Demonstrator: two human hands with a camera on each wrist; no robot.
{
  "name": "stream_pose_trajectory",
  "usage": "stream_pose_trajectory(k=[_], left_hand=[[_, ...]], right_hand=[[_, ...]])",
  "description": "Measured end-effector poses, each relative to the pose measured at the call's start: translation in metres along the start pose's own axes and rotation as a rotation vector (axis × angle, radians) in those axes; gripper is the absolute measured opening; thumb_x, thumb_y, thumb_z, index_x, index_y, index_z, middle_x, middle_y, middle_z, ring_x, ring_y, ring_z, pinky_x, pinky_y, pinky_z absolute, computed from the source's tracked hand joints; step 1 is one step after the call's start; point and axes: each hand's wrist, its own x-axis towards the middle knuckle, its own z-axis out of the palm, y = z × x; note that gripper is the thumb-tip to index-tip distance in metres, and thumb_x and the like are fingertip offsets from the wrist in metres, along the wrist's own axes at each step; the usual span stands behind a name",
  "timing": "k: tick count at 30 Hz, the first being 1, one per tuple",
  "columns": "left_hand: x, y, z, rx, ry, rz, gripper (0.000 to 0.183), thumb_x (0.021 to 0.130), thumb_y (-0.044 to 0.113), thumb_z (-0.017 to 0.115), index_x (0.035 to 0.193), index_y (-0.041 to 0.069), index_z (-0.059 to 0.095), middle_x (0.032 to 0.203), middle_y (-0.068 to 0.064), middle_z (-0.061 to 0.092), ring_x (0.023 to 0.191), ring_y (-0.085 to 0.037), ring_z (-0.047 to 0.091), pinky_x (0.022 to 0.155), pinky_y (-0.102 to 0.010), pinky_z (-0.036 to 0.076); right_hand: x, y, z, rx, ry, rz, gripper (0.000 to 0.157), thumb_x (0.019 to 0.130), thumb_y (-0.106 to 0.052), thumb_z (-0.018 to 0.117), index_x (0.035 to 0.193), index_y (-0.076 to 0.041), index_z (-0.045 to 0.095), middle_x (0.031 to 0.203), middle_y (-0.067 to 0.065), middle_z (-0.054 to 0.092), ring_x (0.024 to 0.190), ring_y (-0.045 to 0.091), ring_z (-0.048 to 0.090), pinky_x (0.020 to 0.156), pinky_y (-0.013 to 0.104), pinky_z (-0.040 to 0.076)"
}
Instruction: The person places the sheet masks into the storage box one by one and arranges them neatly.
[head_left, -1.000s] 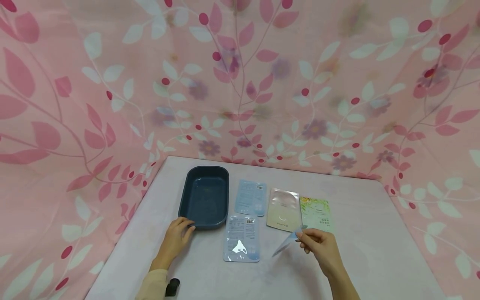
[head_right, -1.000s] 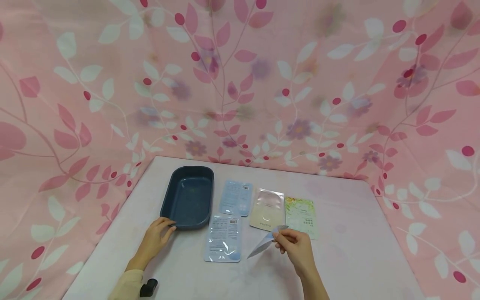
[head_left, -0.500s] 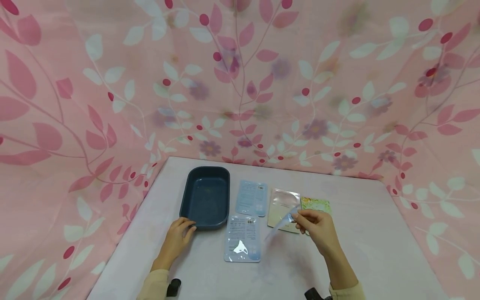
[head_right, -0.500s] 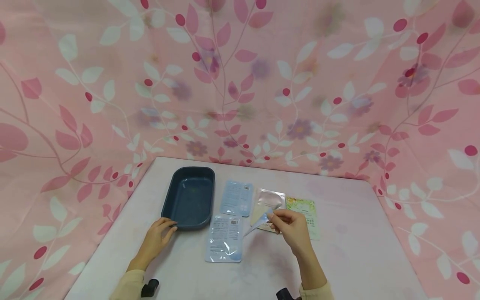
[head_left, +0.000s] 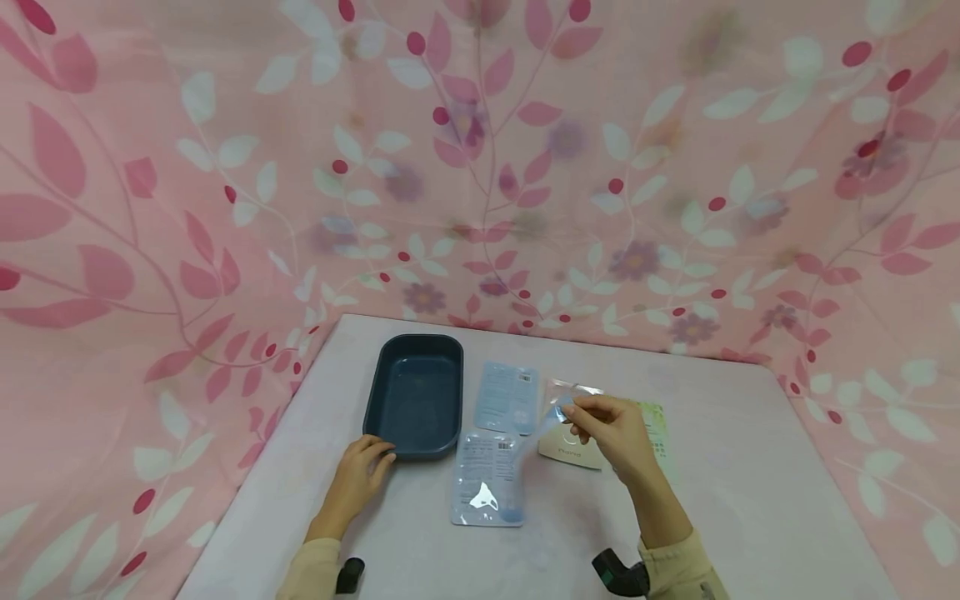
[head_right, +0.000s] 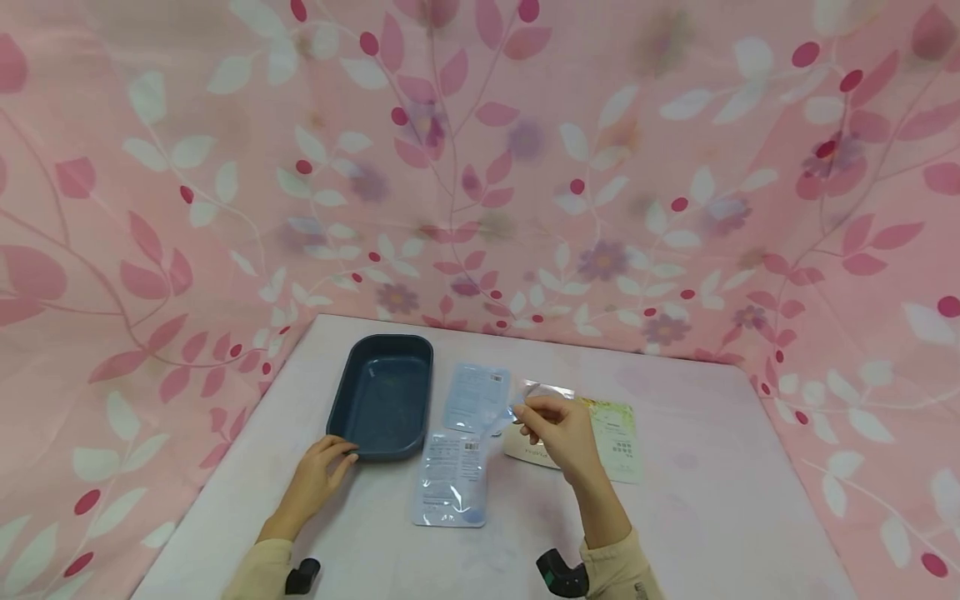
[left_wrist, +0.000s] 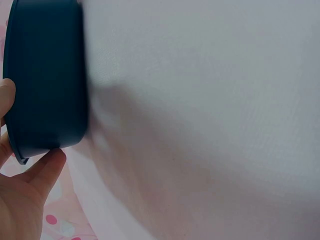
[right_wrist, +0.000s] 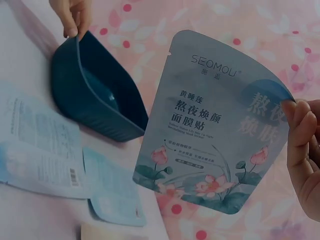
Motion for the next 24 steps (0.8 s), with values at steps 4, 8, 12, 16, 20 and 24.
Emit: stream_pose_trajectory(k=[4, 8, 12, 16, 20, 24], left_hand=[[0.000, 0.001, -0.001, -0.005, 0.002, 0.000, 0.016, 0.075, 0.000, 0.077, 0.090, 0.001, 0.070, 0.088, -0.006, 0.061, 0.084, -0.026, 0.058, 0.073, -0.041, 0.051], [-0.001, 0.002, -0.002, -0.004, 0.011, 0.005, 0.016, 0.074, 0.000, 0.077, 0.089, 0.001, 0.070, 0.087, -0.006, 0.060, 0.083, -0.026, 0.058, 0.072, -0.041, 0.051], [0.000, 0.002, -0.001, -0.004, 0.013, 0.007, 0.016, 0.075, 0.000, 0.077, 0.089, 0.001, 0.070, 0.087, -0.006, 0.060, 0.083, -0.026, 0.057, 0.072, -0.041, 0.050], [0.001, 0.002, 0.000, 0.009, 0.007, 0.004, 0.016, 0.075, 0.000, 0.077, 0.089, 0.001, 0.070, 0.088, -0.005, 0.060, 0.083, -0.025, 0.057, 0.073, -0.040, 0.051], [0.001, 0.002, 0.000, 0.015, 0.002, 0.001, 0.016, 0.075, 0.000, 0.077, 0.089, 0.001, 0.070, 0.088, -0.005, 0.060, 0.084, -0.026, 0.058, 0.073, -0.040, 0.051], [0.001, 0.003, 0.000, 0.011, -0.001, -0.008, 0.015, 0.075, 0.000, 0.076, 0.090, 0.002, 0.070, 0.088, -0.005, 0.059, 0.084, -0.026, 0.058, 0.074, -0.040, 0.051]], right_hand=[[0.009, -0.003, 0.008, 0.005, -0.017, -0.002, 0.017, 0.086, 0.000, 0.065, 0.093, 0.016, 0.065, 0.069, -0.001, 0.065, 0.057, 0.010, 0.058, 0.052, 0.022, 0.051], [0.019, -0.006, 0.017, 0.014, -0.035, -0.006, 0.017, 0.086, 0.000, 0.065, 0.092, 0.016, 0.065, 0.070, 0.000, 0.065, 0.058, 0.010, 0.058, 0.054, 0.023, 0.052], [0.029, -0.007, 0.026, 0.029, -0.049, -0.006, 0.018, 0.085, -0.001, 0.066, 0.092, 0.016, 0.065, 0.073, 0.011, 0.066, 0.059, 0.011, 0.060, 0.056, 0.024, 0.053], [0.036, -0.006, 0.034, 0.037, -0.070, 0.006, 0.018, 0.086, -0.002, 0.066, 0.092, 0.015, 0.066, 0.074, 0.013, 0.066, 0.060, 0.014, 0.061, 0.057, 0.024, 0.054], [0.042, -0.006, 0.040, 0.049, -0.087, 0.021, 0.018, 0.086, -0.001, 0.065, 0.094, 0.016, 0.065, 0.072, 0.009, 0.066, 0.060, 0.013, 0.062, 0.058, 0.024, 0.054], [0.048, -0.004, 0.046, 0.056, -0.094, 0.027, 0.020, 0.086, 0.000, 0.065, 0.097, 0.017, 0.065, 0.074, 0.013, 0.067, 0.059, 0.011, 0.062, 0.058, 0.023, 0.054]])
